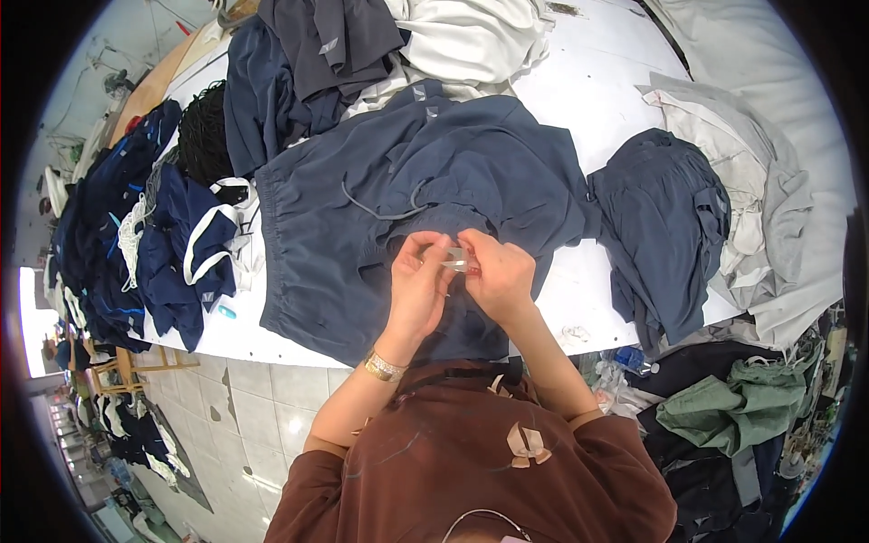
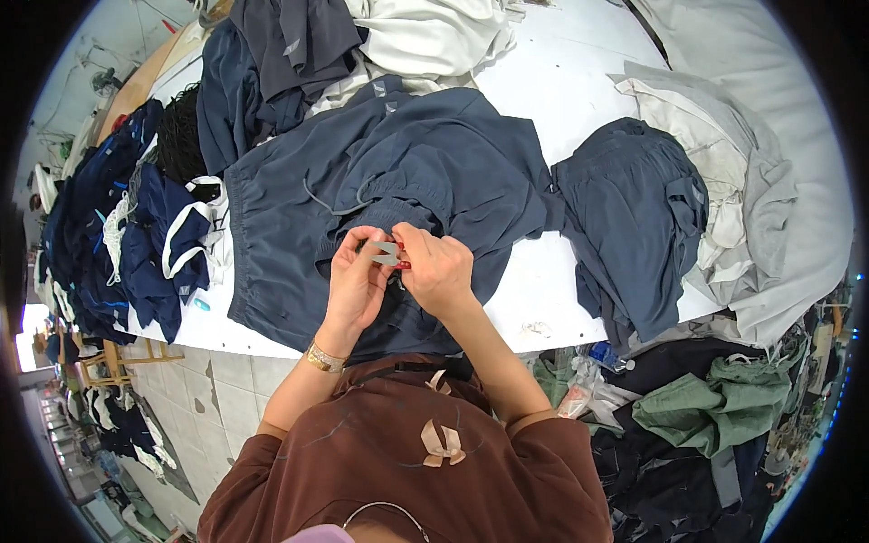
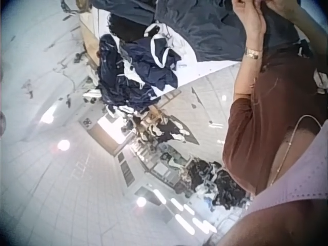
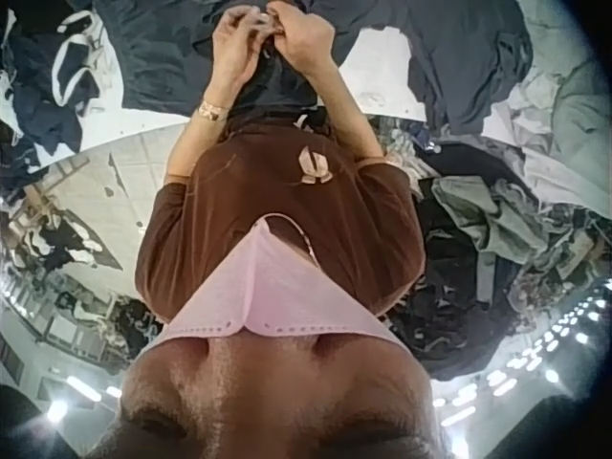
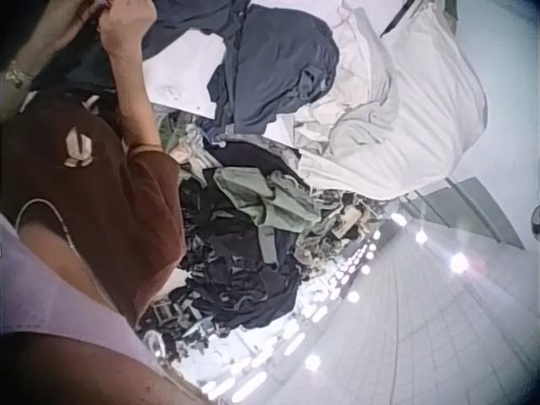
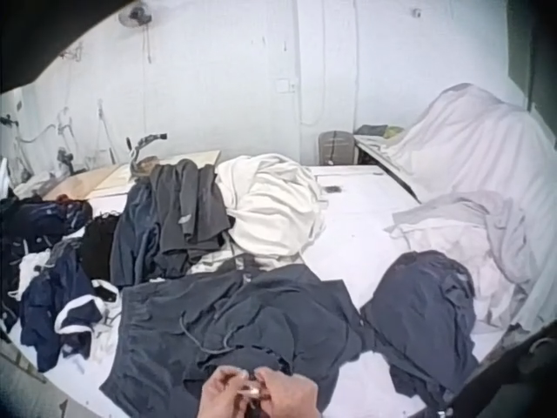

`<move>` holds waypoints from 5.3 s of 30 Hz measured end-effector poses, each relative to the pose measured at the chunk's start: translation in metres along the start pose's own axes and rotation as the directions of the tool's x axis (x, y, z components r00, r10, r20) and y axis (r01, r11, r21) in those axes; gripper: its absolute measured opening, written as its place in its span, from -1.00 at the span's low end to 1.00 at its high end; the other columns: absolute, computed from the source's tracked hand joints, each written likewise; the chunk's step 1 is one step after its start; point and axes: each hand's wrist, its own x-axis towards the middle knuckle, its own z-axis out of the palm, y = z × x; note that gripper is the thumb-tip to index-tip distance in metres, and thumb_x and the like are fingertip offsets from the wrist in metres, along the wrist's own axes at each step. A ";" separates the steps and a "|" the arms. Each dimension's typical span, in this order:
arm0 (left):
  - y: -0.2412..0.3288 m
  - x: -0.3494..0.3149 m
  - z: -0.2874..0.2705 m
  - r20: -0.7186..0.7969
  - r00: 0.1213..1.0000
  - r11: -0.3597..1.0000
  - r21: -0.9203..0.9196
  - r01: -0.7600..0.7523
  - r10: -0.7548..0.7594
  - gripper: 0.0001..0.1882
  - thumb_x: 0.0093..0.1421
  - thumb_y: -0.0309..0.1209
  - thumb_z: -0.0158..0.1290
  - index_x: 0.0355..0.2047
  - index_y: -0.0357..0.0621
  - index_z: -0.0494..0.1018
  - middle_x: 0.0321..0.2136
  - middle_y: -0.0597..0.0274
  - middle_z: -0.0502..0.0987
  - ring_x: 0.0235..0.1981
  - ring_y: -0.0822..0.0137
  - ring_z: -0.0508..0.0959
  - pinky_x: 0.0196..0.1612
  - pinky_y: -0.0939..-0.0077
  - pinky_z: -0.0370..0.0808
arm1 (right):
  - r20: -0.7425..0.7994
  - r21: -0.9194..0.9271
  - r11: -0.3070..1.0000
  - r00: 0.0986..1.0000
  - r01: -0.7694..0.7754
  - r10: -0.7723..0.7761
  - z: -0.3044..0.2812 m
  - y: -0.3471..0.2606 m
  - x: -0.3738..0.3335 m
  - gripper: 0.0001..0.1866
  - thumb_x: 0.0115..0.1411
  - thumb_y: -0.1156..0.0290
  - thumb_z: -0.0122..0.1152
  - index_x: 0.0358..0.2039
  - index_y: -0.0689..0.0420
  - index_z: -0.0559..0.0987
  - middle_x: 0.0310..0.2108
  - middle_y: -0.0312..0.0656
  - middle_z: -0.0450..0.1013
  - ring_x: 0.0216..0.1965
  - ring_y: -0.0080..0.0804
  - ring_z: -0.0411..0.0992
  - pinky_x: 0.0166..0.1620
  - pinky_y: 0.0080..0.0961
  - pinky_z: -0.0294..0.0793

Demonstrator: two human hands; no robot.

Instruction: Inspecting pairs of shorts and trimming excess threads using nippers in a textile workshop.

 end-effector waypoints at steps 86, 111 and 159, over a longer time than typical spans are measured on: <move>-0.017 0.010 -0.001 -0.022 0.990 0.990 0.034 -0.137 0.138 -0.71 0.22 -0.54 -0.01 -0.04 -0.26 0.34 -0.44 0.40 0.40 -0.34 0.52 0.48 -0.03 0.44 0.52 | 0.197 0.399 0.716 0.816 -0.573 0.543 -0.009 0.015 -0.027 -0.83 0.15 0.46 0.15 -0.26 0.22 0.45 -0.52 -0.24 0.46 -0.51 -0.61 0.40 -0.44 -0.63 0.36; -0.017 0.004 0.007 -0.076 0.990 0.993 0.041 -0.112 0.115 -0.69 0.17 -0.55 0.05 -0.09 -0.13 0.26 -0.41 0.34 0.46 -0.37 0.46 0.52 -0.23 0.52 0.57 | 0.116 0.548 0.648 0.815 -0.529 0.567 -0.004 0.020 -0.030 -0.81 0.15 0.39 0.16 -0.31 0.24 0.45 -0.62 -0.29 0.37 -0.65 -0.62 0.25 -0.53 -0.64 0.27; -0.025 0.001 0.010 -0.154 0.954 0.937 0.283 -0.207 0.257 -0.67 0.14 -0.54 0.09 -0.17 -0.07 0.20 -0.42 0.29 0.52 -0.55 0.58 0.47 -0.68 0.75 0.38 | -0.018 0.335 0.873 0.923 -0.356 0.383 -0.008 0.014 -0.026 -0.75 -0.04 0.60 0.22 -0.28 0.22 0.51 -0.53 -0.21 0.48 -0.56 -0.47 0.48 -0.52 -0.62 0.41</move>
